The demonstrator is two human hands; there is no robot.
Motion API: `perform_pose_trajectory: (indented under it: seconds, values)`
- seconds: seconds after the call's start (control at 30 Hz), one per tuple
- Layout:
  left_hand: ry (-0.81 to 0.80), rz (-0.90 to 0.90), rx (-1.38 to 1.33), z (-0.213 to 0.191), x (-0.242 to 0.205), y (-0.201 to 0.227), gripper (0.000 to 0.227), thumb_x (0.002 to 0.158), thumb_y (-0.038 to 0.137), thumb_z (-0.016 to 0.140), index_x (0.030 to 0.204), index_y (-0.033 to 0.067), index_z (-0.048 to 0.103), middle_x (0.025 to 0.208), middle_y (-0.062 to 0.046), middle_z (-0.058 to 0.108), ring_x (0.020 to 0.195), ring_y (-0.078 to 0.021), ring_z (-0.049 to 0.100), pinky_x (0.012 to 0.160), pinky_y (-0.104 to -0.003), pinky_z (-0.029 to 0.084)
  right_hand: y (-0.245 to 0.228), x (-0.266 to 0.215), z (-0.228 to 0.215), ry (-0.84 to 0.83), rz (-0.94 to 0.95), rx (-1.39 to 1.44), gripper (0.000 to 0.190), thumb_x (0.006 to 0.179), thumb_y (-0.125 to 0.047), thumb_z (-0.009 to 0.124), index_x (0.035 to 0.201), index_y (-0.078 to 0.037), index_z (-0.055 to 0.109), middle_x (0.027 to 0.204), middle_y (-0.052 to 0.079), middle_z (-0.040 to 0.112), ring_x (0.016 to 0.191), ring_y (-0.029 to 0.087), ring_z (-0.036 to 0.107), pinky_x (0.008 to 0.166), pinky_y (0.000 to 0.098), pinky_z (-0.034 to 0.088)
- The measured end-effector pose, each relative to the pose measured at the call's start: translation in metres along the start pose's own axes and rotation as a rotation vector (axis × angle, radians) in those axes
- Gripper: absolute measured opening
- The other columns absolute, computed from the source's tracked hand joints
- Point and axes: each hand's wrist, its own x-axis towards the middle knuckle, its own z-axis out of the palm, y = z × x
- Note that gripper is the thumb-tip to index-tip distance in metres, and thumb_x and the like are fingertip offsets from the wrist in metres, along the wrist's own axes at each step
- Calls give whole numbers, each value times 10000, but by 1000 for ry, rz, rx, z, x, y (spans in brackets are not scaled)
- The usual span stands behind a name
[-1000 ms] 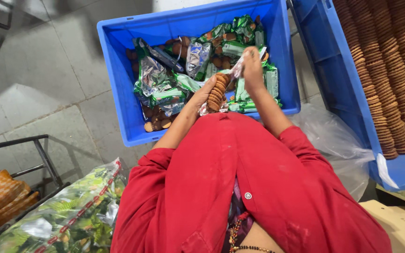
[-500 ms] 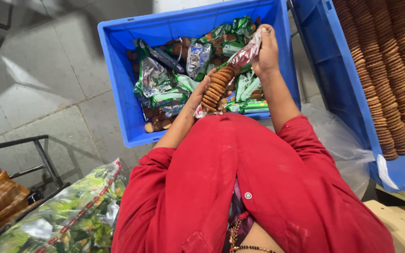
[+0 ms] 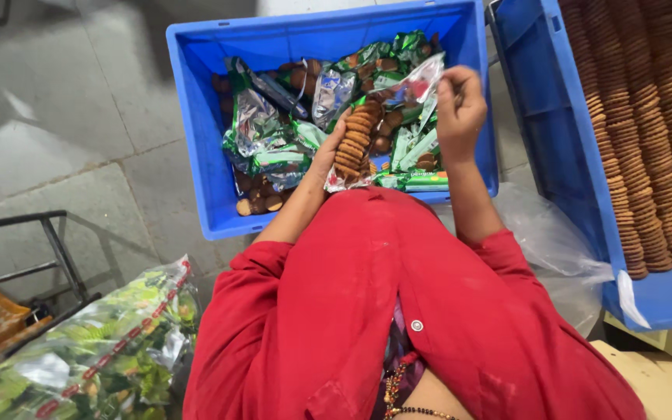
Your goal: The person repeatedly picks up individually wrapped cookie packs from a blue bin, opens the wrappers by hand, and places the unwrapped cookies into a second blue bin. The person also occasionally moves loose cookies and empty wrappers within the first bin.
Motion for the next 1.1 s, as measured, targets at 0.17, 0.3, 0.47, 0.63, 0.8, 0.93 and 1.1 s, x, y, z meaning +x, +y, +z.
perform_pose_trajectory:
  seconds: [0.17, 0.3, 0.47, 0.63, 0.8, 0.93, 1.1]
  values:
    - [49, 25, 55, 8, 1, 0, 570, 1111, 380, 485, 1585, 102, 333, 1315, -112, 617, 1100, -197, 682, 922, -358, 600, -51, -10, 11, -578, -121, -164, 256, 960, -119, 785, 1211, -96, 740, 1170, 43, 763, 975, 156, 714, 791, 291, 571]
    - [67, 29, 5, 9, -2, 0, 557, 1100, 325, 495, 1579, 109, 311, 1378, -138, 584, 1179, -241, 657, 967, -386, 596, -65, -12, 36, -643, -206, -376, 535, 876, -162, 839, 1375, -118, 651, 1439, 104, 659, 1121, 272, 717, 878, 347, 586]
    - [65, 11, 94, -3, 0, -9, 568, 1097, 254, 522, 1598, 123, 289, 1493, -168, 506, 1299, -279, 601, 1053, -416, 559, -50, -20, 41, -605, -169, -362, 861, 753, -192, 903, 1498, -79, 486, 1401, 155, 611, 1214, 359, 631, 970, 389, 539]
    - [16, -40, 135, -4, 1, -7, 598, 1081, 269, 523, 1603, 148, 257, 1491, -170, 495, 1275, -299, 610, 1012, -439, 564, -10, -28, 36, -577, 72, -325, 817, 731, -163, 945, 1451, -103, 563, 1204, 179, 601, 991, 301, 615, 834, 348, 536]
    - [28, -74, 168, 7, -4, -4, 632, 1085, 301, 510, 1633, 199, 211, 1475, -179, 500, 1213, -295, 624, 961, -419, 580, 23, -45, 36, -529, 51, -96, 663, 923, -122, 849, 1492, -35, 521, 1296, 110, 664, 1050, 169, 657, 909, 305, 550]
    - [38, -64, 212, 14, -2, -4, 645, 1094, 330, 505, 1648, 217, 194, 1484, -154, 497, 1189, -274, 624, 937, -403, 580, 28, -52, 39, -618, 343, 61, 750, 958, -143, 744, 1606, -32, 383, 1349, 207, 530, 1040, 204, 490, 866, 314, 451]
    - [71, -150, 294, 15, -8, 0, 687, 1071, 364, 506, 1649, 239, 156, 1498, -136, 497, 1196, -256, 625, 932, -386, 573, 23, -50, 33, -662, 72, -107, 759, 1016, -189, 686, 1641, -51, 278, 1445, 267, 532, 1253, 338, 591, 1053, 374, 468]
